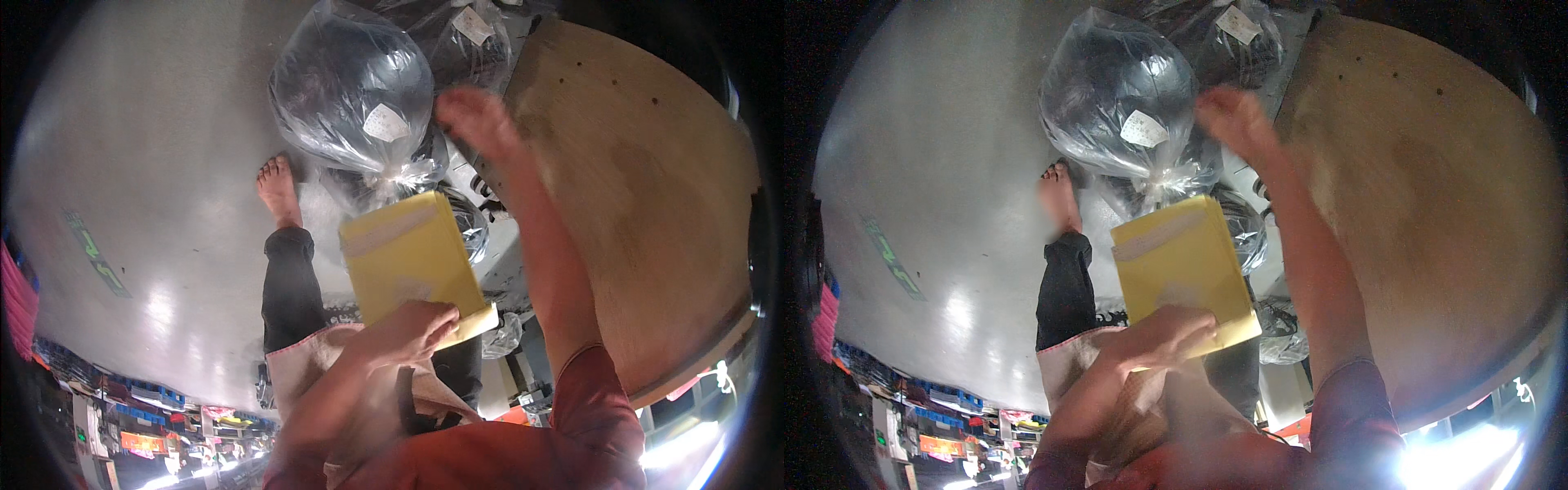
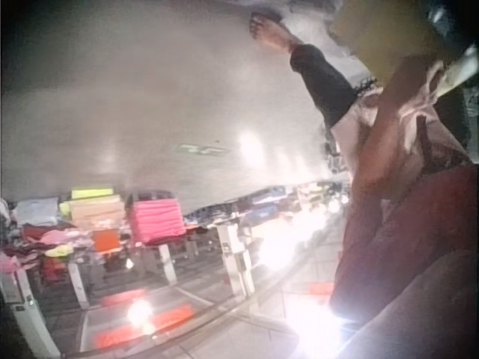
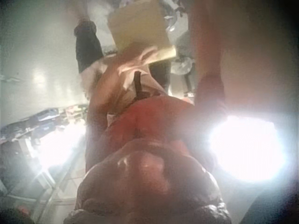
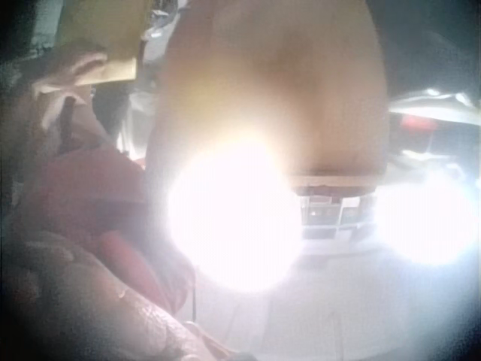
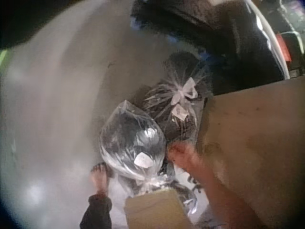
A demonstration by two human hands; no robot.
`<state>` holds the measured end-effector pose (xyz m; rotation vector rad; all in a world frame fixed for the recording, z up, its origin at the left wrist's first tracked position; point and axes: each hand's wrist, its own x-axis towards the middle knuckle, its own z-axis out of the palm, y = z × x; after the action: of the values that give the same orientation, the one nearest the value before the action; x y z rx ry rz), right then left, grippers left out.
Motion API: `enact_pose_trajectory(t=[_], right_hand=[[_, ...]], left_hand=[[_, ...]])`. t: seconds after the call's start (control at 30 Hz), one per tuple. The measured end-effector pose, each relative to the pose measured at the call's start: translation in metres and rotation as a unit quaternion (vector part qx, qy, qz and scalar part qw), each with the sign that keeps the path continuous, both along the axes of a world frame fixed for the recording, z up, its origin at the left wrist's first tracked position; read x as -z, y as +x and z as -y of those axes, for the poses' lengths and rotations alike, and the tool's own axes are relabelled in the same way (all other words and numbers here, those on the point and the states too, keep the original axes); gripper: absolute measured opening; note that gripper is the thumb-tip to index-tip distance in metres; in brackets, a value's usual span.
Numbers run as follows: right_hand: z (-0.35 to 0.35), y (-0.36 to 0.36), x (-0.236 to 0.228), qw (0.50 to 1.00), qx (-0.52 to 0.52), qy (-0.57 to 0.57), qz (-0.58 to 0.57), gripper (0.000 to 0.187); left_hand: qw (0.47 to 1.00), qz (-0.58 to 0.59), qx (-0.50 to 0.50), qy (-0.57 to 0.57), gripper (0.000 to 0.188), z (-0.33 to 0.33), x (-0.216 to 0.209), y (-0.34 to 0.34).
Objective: The person writes on a notepad and a sheet of paper, then flips through the notepad pages. They pick up and inspect several shoe soles and a black plastic sheet with cutouts, placing them on a table and a nearby rack.
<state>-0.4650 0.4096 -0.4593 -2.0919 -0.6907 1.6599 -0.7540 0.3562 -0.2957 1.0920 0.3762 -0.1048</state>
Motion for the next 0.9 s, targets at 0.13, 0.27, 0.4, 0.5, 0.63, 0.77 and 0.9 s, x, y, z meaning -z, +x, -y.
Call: enact_pose_trajectory(t=[0.13, 0.27, 0.4, 0.5, 0.63, 0.77, 0.9], right_hand=[[0.05, -0.088, -0.013, 0.981, -0.179, -0.079, 0.022, 0.076], [0.066, -0.158, 0.003, 0.935, -0.193, 0.003, 0.296, 0.066], [0.058, -0.156, 0.017, 0.947, -0.116, 0.083, 0.289, 0.027], [0.047, -0.145, -0.017, 0.936, -0.131, 0.185, 0.269, 0.018], [0.003, -0.13, -0.095, 0.94, -0.152, 0.195, 0.233, 0.022], [-0.033, -0.101, -0.157, 0.893, -0.154, 0.315, 0.284, 0.021], [-0.091, -0.053, -0.167, 0.828, -0.213, 0.409, 0.32, 0.024]], left_hand=[[0.987, 0.013, 0.157, -0.01, 0.016, 0.036, -0.006, -0.005], [0.967, -0.023, 0.252, -0.011, 0.024, 0.054, -0.003, -0.005], [0.983, -0.026, 0.17, 0.065, 0.021, 0.059, 0.003, -0.007], [0.973, -0.012, 0.217, 0.082, 0.02, 0.064, 0.002, -0.005], [0.969, 0.0, 0.222, 0.107, 0.018, 0.063, -0.002, -0.002], [0.965, -0.025, 0.241, 0.102, 0.018, 0.06, -0.001, -0.004], [0.975, -0.029, 0.202, 0.089, 0.02, 0.065, 0.001, -0.01]])
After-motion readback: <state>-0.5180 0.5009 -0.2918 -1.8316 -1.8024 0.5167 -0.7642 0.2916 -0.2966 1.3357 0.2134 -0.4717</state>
